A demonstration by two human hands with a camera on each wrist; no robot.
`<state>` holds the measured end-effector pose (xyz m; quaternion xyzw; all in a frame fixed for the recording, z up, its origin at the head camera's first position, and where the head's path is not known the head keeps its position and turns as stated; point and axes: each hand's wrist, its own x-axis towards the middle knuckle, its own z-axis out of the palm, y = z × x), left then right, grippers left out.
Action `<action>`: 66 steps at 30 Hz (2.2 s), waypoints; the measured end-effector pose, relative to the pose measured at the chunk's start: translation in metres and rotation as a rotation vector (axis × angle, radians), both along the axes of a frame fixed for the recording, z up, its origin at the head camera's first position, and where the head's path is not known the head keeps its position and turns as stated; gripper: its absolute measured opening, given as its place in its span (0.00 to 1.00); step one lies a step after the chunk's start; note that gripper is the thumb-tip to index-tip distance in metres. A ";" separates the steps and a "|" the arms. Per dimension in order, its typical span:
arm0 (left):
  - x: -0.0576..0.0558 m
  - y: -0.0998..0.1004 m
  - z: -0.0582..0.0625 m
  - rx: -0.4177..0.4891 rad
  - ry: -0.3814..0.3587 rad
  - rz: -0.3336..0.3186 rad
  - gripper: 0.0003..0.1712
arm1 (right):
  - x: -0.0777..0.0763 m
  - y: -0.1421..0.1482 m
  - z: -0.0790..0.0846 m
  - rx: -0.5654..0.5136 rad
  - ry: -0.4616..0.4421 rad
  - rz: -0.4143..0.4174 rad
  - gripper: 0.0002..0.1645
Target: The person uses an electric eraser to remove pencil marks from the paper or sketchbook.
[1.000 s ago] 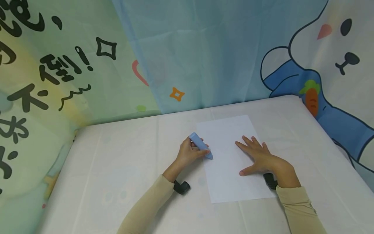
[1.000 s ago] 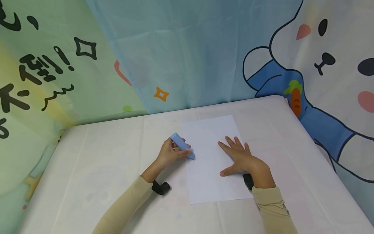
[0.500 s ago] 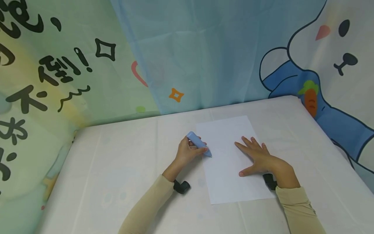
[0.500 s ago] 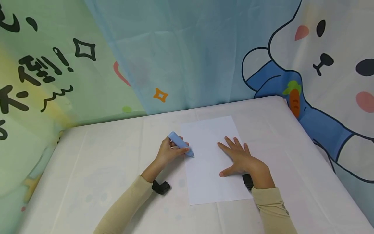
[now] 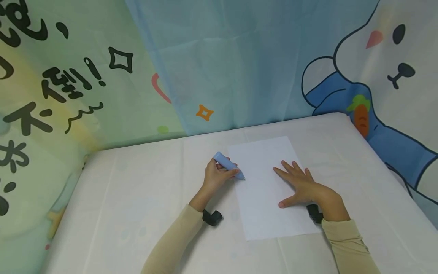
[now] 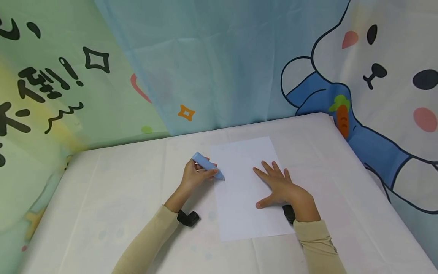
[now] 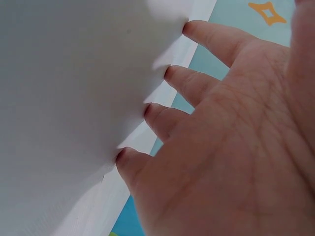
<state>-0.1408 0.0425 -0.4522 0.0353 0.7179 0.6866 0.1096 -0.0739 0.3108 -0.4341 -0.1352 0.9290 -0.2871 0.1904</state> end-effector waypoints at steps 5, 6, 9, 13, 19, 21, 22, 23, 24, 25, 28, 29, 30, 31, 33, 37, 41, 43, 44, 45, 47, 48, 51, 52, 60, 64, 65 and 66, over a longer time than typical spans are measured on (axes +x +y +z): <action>-0.002 0.000 0.000 0.001 0.002 0.005 0.25 | 0.000 0.000 0.000 -0.002 0.003 0.001 0.67; -0.002 0.000 0.000 0.009 -0.005 0.006 0.25 | 0.000 0.000 0.000 -0.006 0.005 0.003 0.67; -0.003 0.000 0.000 0.048 -0.032 0.007 0.25 | 0.000 0.002 0.000 -0.013 0.008 0.008 0.67; -0.004 0.000 -0.001 0.109 -0.087 0.006 0.25 | -0.001 0.003 0.001 -0.022 0.010 0.011 0.67; -0.003 -0.002 -0.003 0.151 -0.138 0.000 0.26 | 0.001 0.002 0.002 -0.039 0.004 0.007 0.67; -0.003 -0.002 -0.003 0.165 -0.141 0.004 0.26 | 0.002 0.002 0.003 -0.035 0.006 0.003 0.67; -0.003 -0.004 -0.004 0.168 -0.139 0.007 0.26 | 0.002 0.001 0.003 -0.030 0.006 0.003 0.67; -0.002 -0.005 -0.005 0.169 -0.138 0.010 0.26 | 0.002 0.000 0.002 -0.026 0.005 0.002 0.67; -0.002 -0.006 -0.006 0.165 -0.132 0.011 0.26 | 0.002 -0.001 0.002 -0.025 0.004 0.001 0.67; -0.002 -0.007 -0.006 0.165 -0.127 0.011 0.26 | 0.003 -0.002 0.001 -0.025 0.005 0.000 0.67; -0.002 -0.008 -0.008 0.164 -0.117 0.014 0.26 | 0.003 -0.003 0.001 -0.023 0.010 -0.002 0.67; -0.002 -0.008 -0.008 0.166 -0.115 0.018 0.26 | 0.003 -0.004 0.001 -0.024 0.011 -0.001 0.67; -0.003 -0.008 -0.008 0.166 -0.111 0.020 0.26 | 0.003 -0.004 0.000 -0.026 0.014 -0.001 0.67; -0.003 -0.008 -0.007 0.166 -0.102 0.020 0.26 | 0.003 -0.004 0.000 -0.024 0.016 -0.001 0.67; -0.004 -0.007 -0.008 0.164 -0.087 0.017 0.26 | 0.002 -0.003 0.000 -0.019 0.019 -0.002 0.68; -0.006 -0.005 -0.009 0.160 -0.067 -0.006 0.26 | 0.001 -0.001 -0.001 -0.017 0.024 -0.008 0.68; -0.007 -0.004 -0.009 0.157 -0.083 -0.015 0.26 | 0.002 0.001 -0.002 -0.033 0.017 -0.006 0.68; -0.007 -0.003 -0.008 0.151 -0.073 -0.017 0.25 | 0.002 0.001 -0.002 -0.039 0.014 -0.005 0.68; -0.006 -0.003 -0.008 0.146 -0.066 -0.017 0.25 | 0.002 0.002 -0.002 -0.041 0.014 -0.005 0.68; -0.006 -0.002 -0.007 0.143 -0.058 -0.019 0.25 | 0.002 0.002 -0.002 -0.040 0.018 -0.005 0.68; -0.006 -0.002 -0.005 0.131 -0.040 -0.017 0.25 | 0.002 0.003 -0.002 -0.040 0.014 -0.009 0.68; -0.006 -0.002 -0.004 0.129 -0.039 -0.016 0.25 | 0.002 0.003 -0.002 -0.039 0.014 -0.009 0.68; -0.004 -0.002 -0.002 0.121 -0.026 -0.023 0.25 | 0.001 0.002 -0.002 -0.037 0.015 -0.010 0.68; -0.004 -0.002 -0.001 0.120 -0.023 -0.028 0.25 | 0.001 0.002 -0.002 -0.038 0.009 -0.011 0.68; -0.002 -0.006 0.001 0.100 -0.008 -0.061 0.25 | -0.001 -0.001 -0.003 -0.041 0.013 0.003 0.67; -0.001 -0.007 0.001 0.091 -0.002 -0.070 0.26 | -0.002 -0.002 -0.002 -0.034 0.004 0.005 0.68; -0.001 -0.007 0.001 0.091 -0.003 -0.070 0.26 | -0.002 -0.002 -0.002 -0.033 0.002 0.004 0.68; -0.001 -0.007 0.001 0.091 -0.002 -0.070 0.26 | -0.002 -0.003 -0.002 -0.034 0.000 0.003 0.68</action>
